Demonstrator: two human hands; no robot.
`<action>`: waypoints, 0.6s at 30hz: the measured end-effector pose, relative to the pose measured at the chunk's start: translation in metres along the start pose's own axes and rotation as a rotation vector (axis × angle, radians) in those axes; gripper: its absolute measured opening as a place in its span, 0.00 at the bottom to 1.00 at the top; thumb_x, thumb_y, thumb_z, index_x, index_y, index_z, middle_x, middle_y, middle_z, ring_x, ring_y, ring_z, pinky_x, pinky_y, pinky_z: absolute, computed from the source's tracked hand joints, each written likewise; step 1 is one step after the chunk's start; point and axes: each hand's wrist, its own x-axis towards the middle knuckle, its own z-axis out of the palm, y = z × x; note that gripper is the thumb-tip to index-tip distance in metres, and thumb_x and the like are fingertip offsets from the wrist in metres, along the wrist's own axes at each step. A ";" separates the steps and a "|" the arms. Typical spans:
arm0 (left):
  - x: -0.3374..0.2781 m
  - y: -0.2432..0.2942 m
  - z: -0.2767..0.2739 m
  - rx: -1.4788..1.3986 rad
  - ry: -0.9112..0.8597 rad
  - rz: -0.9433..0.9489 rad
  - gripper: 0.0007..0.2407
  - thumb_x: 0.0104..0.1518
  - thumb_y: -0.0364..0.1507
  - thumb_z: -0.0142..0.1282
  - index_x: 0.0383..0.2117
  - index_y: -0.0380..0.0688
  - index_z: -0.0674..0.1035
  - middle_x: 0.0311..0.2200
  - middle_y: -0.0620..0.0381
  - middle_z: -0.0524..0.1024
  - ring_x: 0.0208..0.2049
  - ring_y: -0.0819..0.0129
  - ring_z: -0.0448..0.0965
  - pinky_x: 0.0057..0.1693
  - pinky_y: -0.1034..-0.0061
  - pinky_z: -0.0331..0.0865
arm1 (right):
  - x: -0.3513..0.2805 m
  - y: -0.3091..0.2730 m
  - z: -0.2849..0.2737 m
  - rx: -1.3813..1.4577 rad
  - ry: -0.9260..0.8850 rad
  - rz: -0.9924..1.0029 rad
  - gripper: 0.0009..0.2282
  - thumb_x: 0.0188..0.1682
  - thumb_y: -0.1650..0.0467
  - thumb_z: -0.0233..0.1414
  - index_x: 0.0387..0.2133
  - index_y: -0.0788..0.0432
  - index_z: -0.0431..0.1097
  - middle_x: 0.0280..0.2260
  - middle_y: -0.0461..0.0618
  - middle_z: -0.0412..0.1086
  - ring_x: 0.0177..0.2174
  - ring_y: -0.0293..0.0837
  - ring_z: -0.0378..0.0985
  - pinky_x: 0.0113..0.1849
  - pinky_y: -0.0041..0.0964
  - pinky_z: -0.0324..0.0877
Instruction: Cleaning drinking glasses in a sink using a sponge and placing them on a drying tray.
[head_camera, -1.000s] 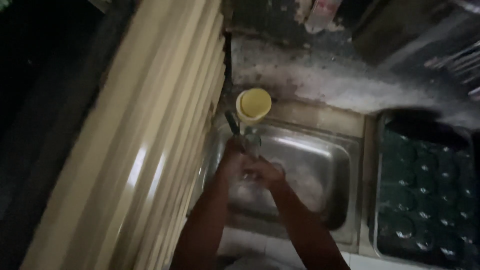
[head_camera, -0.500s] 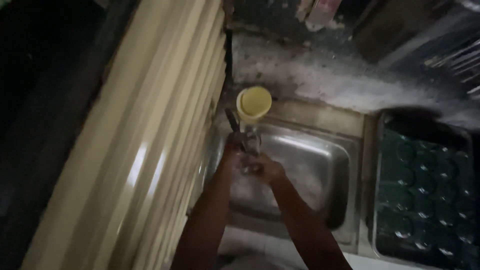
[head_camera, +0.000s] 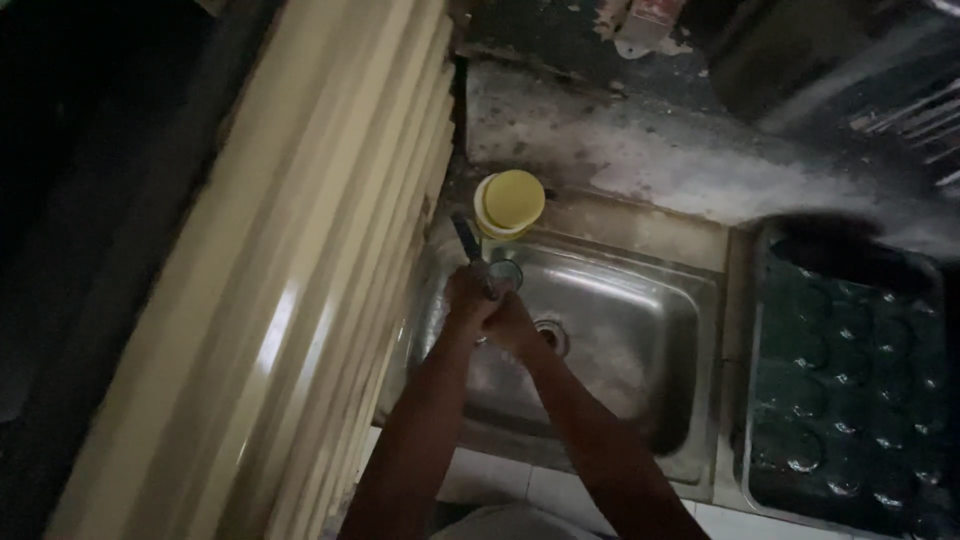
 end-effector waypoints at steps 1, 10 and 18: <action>0.012 -0.010 0.016 -0.003 0.003 -0.003 0.21 0.50 0.45 0.67 0.37 0.37 0.80 0.29 0.43 0.79 0.30 0.52 0.80 0.36 0.61 0.74 | 0.000 0.029 0.008 -0.003 -0.003 -0.003 0.15 0.44 0.68 0.63 0.41 0.65 0.73 0.41 0.55 0.76 0.41 0.53 0.79 0.45 0.52 0.75; 0.051 -0.048 0.074 -0.221 0.169 0.478 0.13 0.54 0.38 0.64 0.30 0.39 0.83 0.31 0.46 0.82 0.37 0.52 0.81 0.44 0.60 0.74 | -0.007 0.015 -0.008 0.742 -0.108 0.437 0.18 0.45 0.72 0.62 0.48 0.54 0.67 0.42 0.56 0.75 0.38 0.55 0.81 0.38 0.52 0.80; 0.032 -0.040 0.051 -0.140 0.105 0.369 0.18 0.46 0.41 0.70 0.30 0.37 0.80 0.28 0.44 0.79 0.32 0.51 0.81 0.41 0.59 0.75 | -0.017 0.053 -0.008 1.392 -0.172 0.338 0.25 0.43 0.63 0.60 0.53 0.63 0.68 0.41 0.60 0.78 0.38 0.56 0.83 0.36 0.53 0.81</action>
